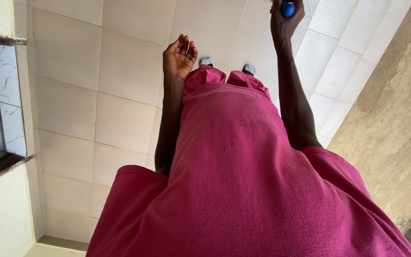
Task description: The person sweeps a tiled floor using a long-handled brush, moving it in repeated strokes across the surface.
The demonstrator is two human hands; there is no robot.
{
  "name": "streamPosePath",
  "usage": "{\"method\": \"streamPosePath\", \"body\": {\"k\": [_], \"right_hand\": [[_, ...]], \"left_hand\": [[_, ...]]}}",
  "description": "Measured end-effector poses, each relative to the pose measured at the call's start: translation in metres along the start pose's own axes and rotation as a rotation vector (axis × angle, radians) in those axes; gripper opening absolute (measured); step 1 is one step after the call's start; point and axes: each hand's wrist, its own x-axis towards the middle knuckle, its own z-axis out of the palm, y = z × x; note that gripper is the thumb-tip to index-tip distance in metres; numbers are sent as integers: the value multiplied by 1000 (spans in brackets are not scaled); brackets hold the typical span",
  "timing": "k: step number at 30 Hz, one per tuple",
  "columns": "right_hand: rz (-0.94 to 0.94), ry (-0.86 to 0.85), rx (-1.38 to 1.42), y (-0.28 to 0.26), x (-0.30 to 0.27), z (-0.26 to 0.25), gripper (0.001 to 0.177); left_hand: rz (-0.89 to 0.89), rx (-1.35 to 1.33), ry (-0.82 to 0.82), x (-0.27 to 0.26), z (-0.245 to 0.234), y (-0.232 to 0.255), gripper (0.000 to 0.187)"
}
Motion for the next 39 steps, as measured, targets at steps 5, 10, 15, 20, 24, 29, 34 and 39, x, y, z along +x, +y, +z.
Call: {"method": "streamPosePath", "body": {"k": [5, 10, 15, 20, 24, 29, 34, 39], "right_hand": [[-85, -5, -209, -1, -43, 24, 14], [247, -93, -337, -104, -106, 5, 11], [519, -77, -232, -140, -104, -8, 5], [343, 39, -186, -90, -51, -12, 13], [114, 36, -152, -54, 2, 9, 11], [40, -17, -41, -28, 45, 52, 13], [-50, -96, -14, 7, 61, 92, 15], [-234, -282, -171, -13, 33, 117, 17]], "left_hand": [[-6, 20, -10, 7, -3, 24, 27], [-9, -6, -32, 11, -1, 36, 26], [-6, 15, -27, 18, 3, 34, 28], [-11, 12, -45, 24, 13, 26, 27], [7, 19, -31, 22, 15, 31, 28], [34, -46, -21, 22, 15, 30, 26], [60, -64, 14, 21, 25, 26, 26], [108, -68, 40, 21, 37, 29, 27]]}}
